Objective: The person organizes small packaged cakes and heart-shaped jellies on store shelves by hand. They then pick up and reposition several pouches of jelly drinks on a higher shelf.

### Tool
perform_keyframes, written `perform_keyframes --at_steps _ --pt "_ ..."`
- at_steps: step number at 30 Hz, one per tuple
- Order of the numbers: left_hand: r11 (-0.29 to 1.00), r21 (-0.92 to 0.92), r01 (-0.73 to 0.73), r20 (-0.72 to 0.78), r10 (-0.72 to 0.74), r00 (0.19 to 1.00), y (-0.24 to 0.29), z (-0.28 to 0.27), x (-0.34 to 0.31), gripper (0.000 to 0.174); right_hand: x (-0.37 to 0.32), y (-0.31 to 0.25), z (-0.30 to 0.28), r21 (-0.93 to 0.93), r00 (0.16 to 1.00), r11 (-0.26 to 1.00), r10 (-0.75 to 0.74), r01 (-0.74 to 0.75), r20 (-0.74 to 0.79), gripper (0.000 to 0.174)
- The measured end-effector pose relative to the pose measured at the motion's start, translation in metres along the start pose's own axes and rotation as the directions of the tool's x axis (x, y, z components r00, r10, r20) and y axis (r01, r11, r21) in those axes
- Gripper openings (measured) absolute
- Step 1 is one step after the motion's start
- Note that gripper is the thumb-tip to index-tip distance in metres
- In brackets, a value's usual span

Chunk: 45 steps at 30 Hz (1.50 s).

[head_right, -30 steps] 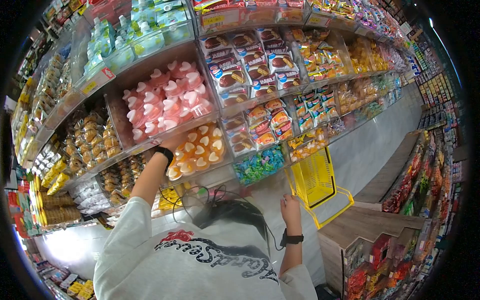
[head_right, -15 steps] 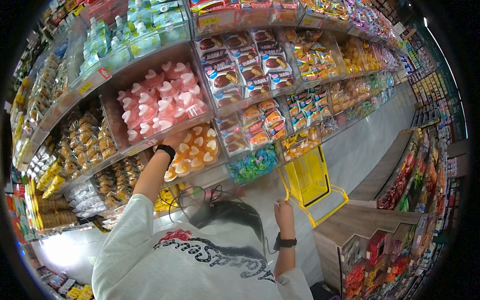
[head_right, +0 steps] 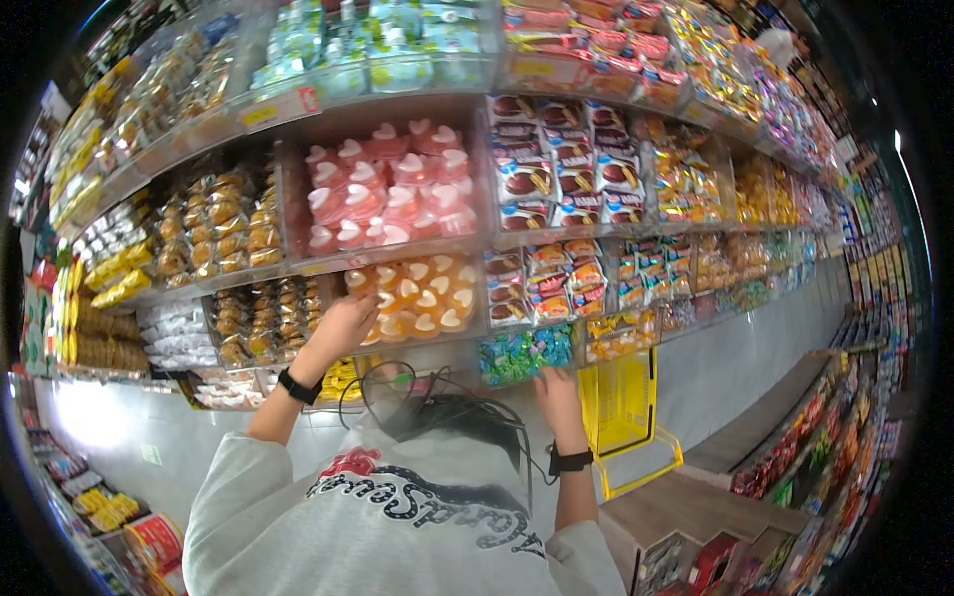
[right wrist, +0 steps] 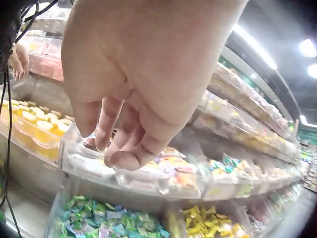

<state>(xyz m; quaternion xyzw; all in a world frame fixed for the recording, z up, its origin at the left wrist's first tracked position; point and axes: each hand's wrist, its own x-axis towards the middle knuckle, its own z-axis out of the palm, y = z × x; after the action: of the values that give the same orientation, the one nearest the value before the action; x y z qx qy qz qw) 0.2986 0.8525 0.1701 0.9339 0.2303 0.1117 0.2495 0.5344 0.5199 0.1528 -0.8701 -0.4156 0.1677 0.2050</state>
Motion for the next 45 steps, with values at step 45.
perform_keyframes --at_steps 45 --pt "0.944 0.325 -0.049 -0.304 0.154 0.940 0.067 -0.050 0.063 0.050 0.224 -0.192 -0.050 -0.012 0.880 0.914 -0.394 0.406 -0.265 0.018"
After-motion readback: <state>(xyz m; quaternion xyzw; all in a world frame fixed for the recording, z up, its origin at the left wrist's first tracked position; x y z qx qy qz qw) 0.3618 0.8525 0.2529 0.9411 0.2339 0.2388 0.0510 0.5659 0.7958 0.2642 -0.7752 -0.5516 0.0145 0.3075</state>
